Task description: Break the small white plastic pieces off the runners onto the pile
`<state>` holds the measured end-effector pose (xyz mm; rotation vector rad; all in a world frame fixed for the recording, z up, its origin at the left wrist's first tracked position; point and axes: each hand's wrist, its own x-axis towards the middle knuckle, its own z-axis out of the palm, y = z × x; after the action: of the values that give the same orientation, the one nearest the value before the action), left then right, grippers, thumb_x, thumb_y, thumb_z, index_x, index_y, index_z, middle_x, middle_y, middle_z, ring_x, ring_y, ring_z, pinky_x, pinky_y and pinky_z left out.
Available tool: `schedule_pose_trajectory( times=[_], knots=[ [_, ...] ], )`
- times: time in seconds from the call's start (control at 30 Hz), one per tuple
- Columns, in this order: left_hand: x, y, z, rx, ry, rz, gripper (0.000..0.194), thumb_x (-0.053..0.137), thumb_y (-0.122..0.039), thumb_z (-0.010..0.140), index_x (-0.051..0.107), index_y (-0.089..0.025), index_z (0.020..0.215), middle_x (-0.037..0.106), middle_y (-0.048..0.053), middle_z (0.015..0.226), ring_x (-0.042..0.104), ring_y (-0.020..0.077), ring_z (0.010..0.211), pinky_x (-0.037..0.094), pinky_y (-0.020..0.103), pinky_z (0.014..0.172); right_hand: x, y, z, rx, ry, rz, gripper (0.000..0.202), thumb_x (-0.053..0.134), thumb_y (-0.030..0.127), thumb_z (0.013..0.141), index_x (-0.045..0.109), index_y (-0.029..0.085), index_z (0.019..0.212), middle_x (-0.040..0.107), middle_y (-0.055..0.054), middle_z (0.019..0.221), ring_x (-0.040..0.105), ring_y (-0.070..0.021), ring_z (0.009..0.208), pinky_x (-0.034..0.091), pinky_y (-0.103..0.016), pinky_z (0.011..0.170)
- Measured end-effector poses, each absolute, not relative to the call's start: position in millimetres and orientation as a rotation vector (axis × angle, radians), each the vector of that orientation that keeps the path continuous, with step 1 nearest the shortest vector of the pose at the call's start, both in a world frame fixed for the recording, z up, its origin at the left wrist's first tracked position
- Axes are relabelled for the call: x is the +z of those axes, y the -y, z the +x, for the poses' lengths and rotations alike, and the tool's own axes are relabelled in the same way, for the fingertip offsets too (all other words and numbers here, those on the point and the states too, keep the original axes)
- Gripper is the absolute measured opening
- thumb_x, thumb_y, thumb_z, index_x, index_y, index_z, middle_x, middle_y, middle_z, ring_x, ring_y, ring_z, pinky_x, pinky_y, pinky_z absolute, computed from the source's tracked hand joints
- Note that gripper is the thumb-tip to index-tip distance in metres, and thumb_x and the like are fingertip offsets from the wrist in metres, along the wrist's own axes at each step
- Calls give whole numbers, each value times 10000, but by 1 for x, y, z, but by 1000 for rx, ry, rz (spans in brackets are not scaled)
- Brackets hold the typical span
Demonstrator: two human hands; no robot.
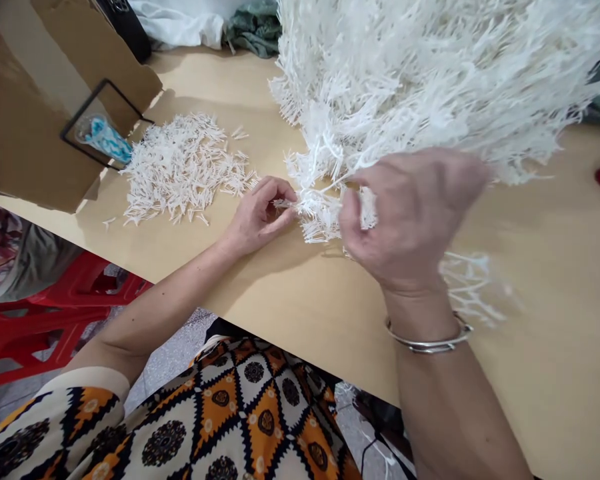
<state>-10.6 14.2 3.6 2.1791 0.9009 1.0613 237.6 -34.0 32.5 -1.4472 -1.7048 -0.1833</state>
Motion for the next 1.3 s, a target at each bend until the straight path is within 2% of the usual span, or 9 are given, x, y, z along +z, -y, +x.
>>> schedule_pose_trajectory(
  times=[0.07, 0.2, 0.4, 0.53, 0.67, 0.8, 1.0, 1.13, 1.3],
  knots=[
    [7, -12, -12, 1068, -856, 2186, 191, 695, -380, 997, 594, -223, 1037, 686, 70, 1072, 639, 153, 941, 539, 283, 797, 31, 37, 219, -254, 1893, -1355, 326, 700, 449, 938, 692, 233, 1181, 736, -173, 1204, 602, -387, 1190, 354, -623, 1120],
    [10, -11, -13, 1016, -910, 2156, 230, 645, -456, 1036, 595, -232, 1037, 681, 63, 1056, 627, 147, 879, 543, 295, 792, 30, 38, 203, -154, 2016, -1547, 341, 720, 405, 938, 685, 228, 1228, 676, -214, 1368, 495, -449, 1302, 314, -648, 1061],
    [-2, -19, -9, 969, -1059, 2175, 242, 701, -207, 937, 624, -216, 1166, 658, 31, 1016, 579, 119, 782, 515, 278, 768, 19, 32, 214, -257, 1883, -1665, 205, 661, 206, 865, 750, 246, 1045, 740, -140, 978, 511, -401, 1185, 276, -593, 979],
    [-1, -19, -9, 924, -1129, 2159, 227, 612, -75, 898, 686, -204, 1070, 663, 14, 922, 581, 125, 769, 492, 285, 766, 9, 21, 227, -299, 1707, -1571, 139, 658, 215, 846, 761, 267, 924, 741, -103, 861, 549, -341, 1038, 275, -557, 976],
    [2, -20, -12, 1063, -1291, 2002, 81, 616, -140, 930, 631, -215, 953, 637, -12, 829, 567, 117, 730, 482, 274, 721, -8, 0, 245, -474, 1465, -1626, 170, 737, 175, 661, 583, 241, 692, 617, -100, 772, 538, -346, 1021, 293, -548, 964],
    [2, -19, -15, 1140, -1384, 1894, 69, 608, -183, 945, 572, -239, 927, 599, -19, 808, 542, 118, 724, 488, 267, 713, -22, -13, 259, -472, 1451, -1749, 368, 773, 203, 667, 409, 250, 641, 507, -93, 736, 491, -364, 1041, 282, -572, 954],
    [4, -12, -15, 1160, -1134, 2021, 70, 557, -165, 952, 564, -229, 979, 667, 76, 1145, 626, 162, 1026, 519, 274, 810, -18, 0, 255, -513, 1565, -1640, 109, 686, 266, 796, 579, 255, 816, 630, -121, 872, 539, -366, 1056, 324, -577, 960],
    [4, -13, -14, 1124, -994, 1952, 13, 545, -215, 983, 544, -224, 993, 667, 21, 986, 562, 111, 782, 480, 248, 729, 1, 20, 230, -717, 1644, -1283, 384, 487, 239, 928, 602, 240, 1295, 658, -130, 1159, 605, -352, 1136, 425, -604, 978],
    [2, -14, -13, 1094, -933, 1785, 84, 604, -201, 943, 536, -229, 981, 529, -42, 777, 439, 84, 640, 397, 236, 630, 18, 36, 199, -540, 1929, -1326, 427, 512, 211, 996, 638, 279, 1398, 565, -140, 1469, 534, -366, 1356, 445, -602, 1100]
  ],
)
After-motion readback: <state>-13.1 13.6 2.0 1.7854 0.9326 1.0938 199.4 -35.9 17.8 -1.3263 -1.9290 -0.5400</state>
